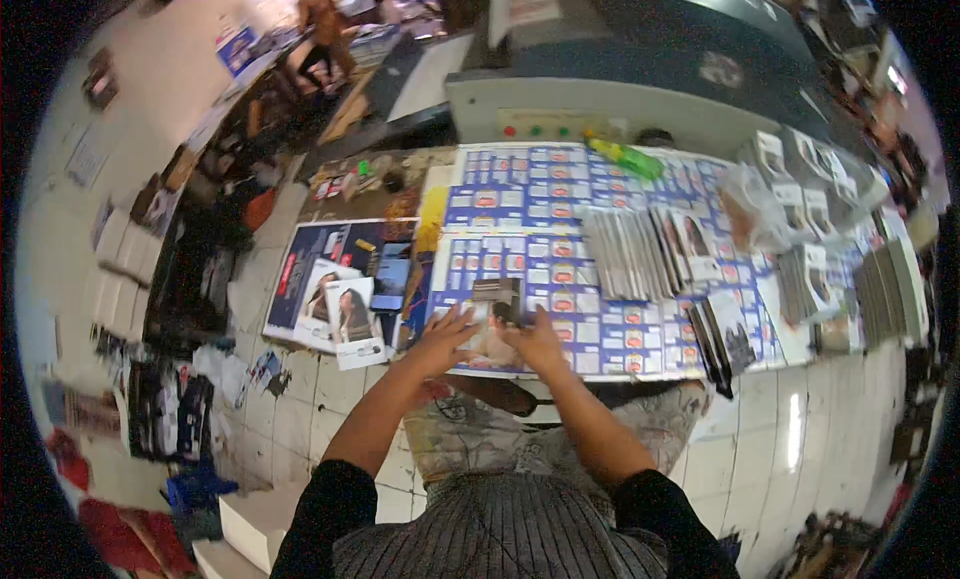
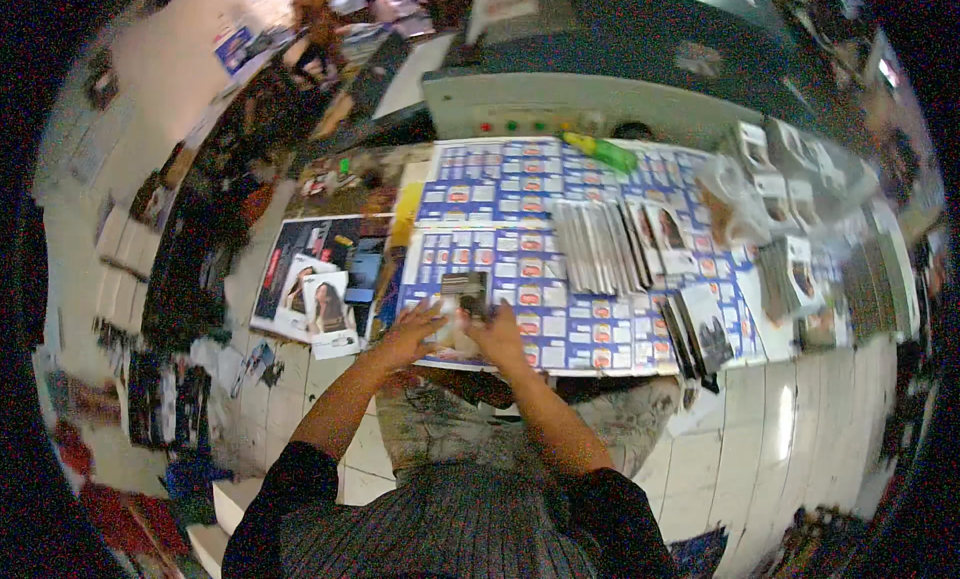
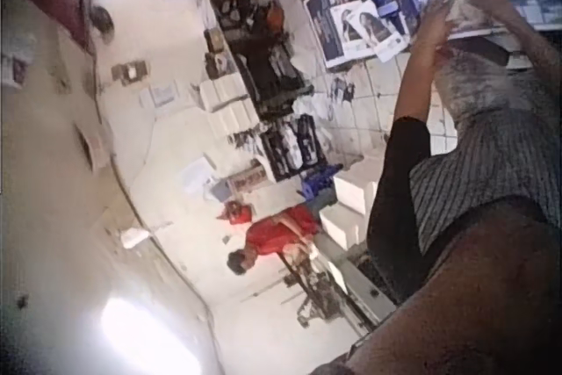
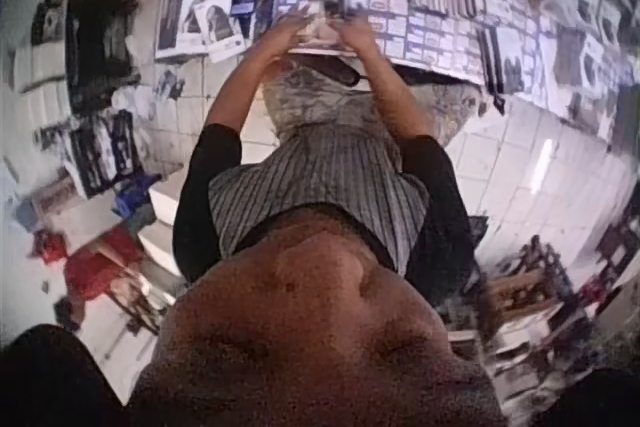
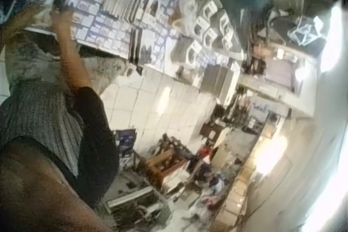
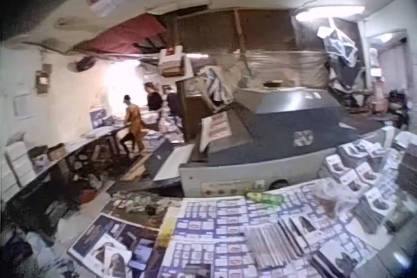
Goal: The person picks up paper pamphlets one at a time from a stack on a table, folds them by hand, and places them into a separate organized pile.
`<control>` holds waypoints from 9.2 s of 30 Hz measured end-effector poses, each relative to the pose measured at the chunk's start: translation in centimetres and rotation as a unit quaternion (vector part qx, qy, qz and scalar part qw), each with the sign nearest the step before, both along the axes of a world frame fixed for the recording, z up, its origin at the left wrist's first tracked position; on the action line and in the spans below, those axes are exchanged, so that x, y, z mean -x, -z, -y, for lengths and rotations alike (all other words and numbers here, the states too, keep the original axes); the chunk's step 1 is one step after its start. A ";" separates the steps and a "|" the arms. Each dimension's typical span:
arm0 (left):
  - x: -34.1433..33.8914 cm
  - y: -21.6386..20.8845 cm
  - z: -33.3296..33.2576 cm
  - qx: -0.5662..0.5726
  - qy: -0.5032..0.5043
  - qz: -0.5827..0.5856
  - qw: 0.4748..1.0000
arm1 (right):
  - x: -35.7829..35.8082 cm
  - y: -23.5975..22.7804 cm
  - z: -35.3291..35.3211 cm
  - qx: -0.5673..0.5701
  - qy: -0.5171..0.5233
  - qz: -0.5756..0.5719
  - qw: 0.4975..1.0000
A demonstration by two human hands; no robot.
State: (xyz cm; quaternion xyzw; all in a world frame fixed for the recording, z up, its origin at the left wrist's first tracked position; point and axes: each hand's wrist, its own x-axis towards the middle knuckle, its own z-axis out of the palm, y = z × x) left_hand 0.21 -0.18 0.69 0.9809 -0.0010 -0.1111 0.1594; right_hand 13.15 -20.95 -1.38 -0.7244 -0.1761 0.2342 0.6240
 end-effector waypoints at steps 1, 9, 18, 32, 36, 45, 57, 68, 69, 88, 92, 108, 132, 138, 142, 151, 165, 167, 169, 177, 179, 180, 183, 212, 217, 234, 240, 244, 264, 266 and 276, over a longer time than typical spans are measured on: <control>0.1 0.1 -0.1 0.004 0.023 -0.004 1.000 | -0.1 -0.6 -0.7 -0.070 0.001 -0.039 0.997; -0.2 0.3 2.0 0.041 -0.055 0.039 0.997 | -3.4 -2.6 4.2 -0.092 0.087 0.122 0.984; 0.4 0.4 1.8 -0.013 -0.035 0.052 0.998 | -18.1 -10.8 17.4 0.284 0.297 0.446 0.795; 0.4 -0.8 2.1 -0.002 -0.040 0.042 0.998 | -11.7 -4.4 35.1 0.473 0.107 0.357 0.798; 0.5 -0.5 2.8 -0.003 -0.070 0.069 0.995 | -6.4 -5.9 31.1 0.298 0.198 0.444 0.821; -2.6 -7.4 15.4 0.505 -0.152 0.085 0.846 | 4.5 -7.7 10.2 0.023 -0.075 0.324 0.943; 1.4 -2.4 11.0 0.715 -0.371 0.069 0.589 | 5.8 -10.1 6.5 0.148 -0.035 0.450 0.880; 0.8 -1.7 6.2 0.642 -0.355 0.136 0.666 | 0.6 -6.2 5.3 0.010 -0.034 -0.059 0.998; 0.4 -2.0 5.9 0.638 -0.364 0.146 0.663 | 0.0 -5.9 5.6 0.085 -0.010 0.045 0.995; -2.9 1.0 7.4 -0.024 -0.050 0.161 0.985 | -2.3 -5.1 6.5 0.014 -0.071 -0.132 0.989; -3.2 -1.0 7.0 -0.091 -0.025 0.047 0.994 | -1.3 -3.1 3.9 0.139 -0.138 0.391 0.899; 0.9 0.8 1.3 -0.050 -0.088 0.153 0.983 | 1.2 -1.3 0.1 0.211 -0.202 0.484 0.825; 1.2 0.0 -0.9 0.067 -0.028 0.060 0.996 | 2.0 -2.1 -0.9 0.289 -0.209 0.472 0.806; 1.3 0.1 -0.9 0.061 -0.029 0.054 0.996 | 2.0 -1.5 -0.8 0.274 -0.199 0.480 0.810; 1.2 -0.1 -0.9 0.061 -0.027 0.055 0.996 | 2.0 -1.6 -0.8 0.272 -0.195 0.488 0.806; 0.5 -2.2 -0.1 -0.009 -0.015 0.034 0.999 | -4.2 -0.9 1.6 0.248 0.044 0.464 0.849; -2.6 -4.8 2.6 -0.113 0.001 -0.071 0.991 | -5.2 -1.9 4.4 0.240 -0.009 0.280 0.930; -1.6 -4.8 2.2 -0.110 -0.019 -0.078 0.991 | -2.1 -3.7 4.3 0.214 -0.039 0.348 0.912; -1.5 -4.4 2.2 -0.102 -0.025 -0.082 0.991 | 0.4 -7.0 5.3 0.327 -0.235 0.357 0.843; -2.1 -4.0 2.3 -0.085 -0.025 -0.074 0.993 | -7.0 -3.9 2.7 0.390 -0.061 0.512 0.763; -2.1 -4.3 2.4 -0.084 -0.027 -0.080 0.993 | -8.8 -4.4 1.7 0.396 -0.013 0.534 0.747; -2.1 -4.4 2.5 -0.079 -0.026 -0.087 0.993 | -9.5 -4.7 1.6 0.384 -0.024 0.497 0.778; -2.6 -4.9 2.9 -0.100 -0.019 -0.121 0.987 | -9.9 -4.6 2.2 0.335 -0.068 0.496 0.798; 1.6 1.2 1.5 -0.017 -0.019 0.061 0.998 | 0.8 -3.7 1.3 0.066 -0.028 0.098 0.993; 1.7 -1.0 2.4 -0.039 -0.063 0.039 0.996 | -10.0 -11.0 12.9 -0.069 0.255 0.140 0.954; -6.8 -3.1 8.8 0.066 -0.127 0.159 0.977 | -19.8 -3.6 14.9 0.299 0.101 0.352 0.881; -16.3 -3.7 12.4 0.119 -0.088 0.188 0.971 | -16.2 -4.9 11.4 0.337 0.117 0.293 0.887; -19.6 -5.7 16.0 0.068 -0.042 0.163 0.983 | -17.9 -5.1 13.5 0.309 0.174 0.340 0.871; -29.0 -6.4 22.4 -0.085 0.169 0.162 0.968 | -24.9 -6.7 21.5 0.337 0.158 0.226 0.900; -29.3 -6.5 22.1 -0.081 0.154 0.195 0.965 | -24.6 -9.7 21.7 0.291 0.182 0.238 0.909; -32.3 -9.9 24.0 0.386 -0.092 0.111 0.911 | -23.3 -8.8 23.6 -0.130 0.106 -0.024 0.985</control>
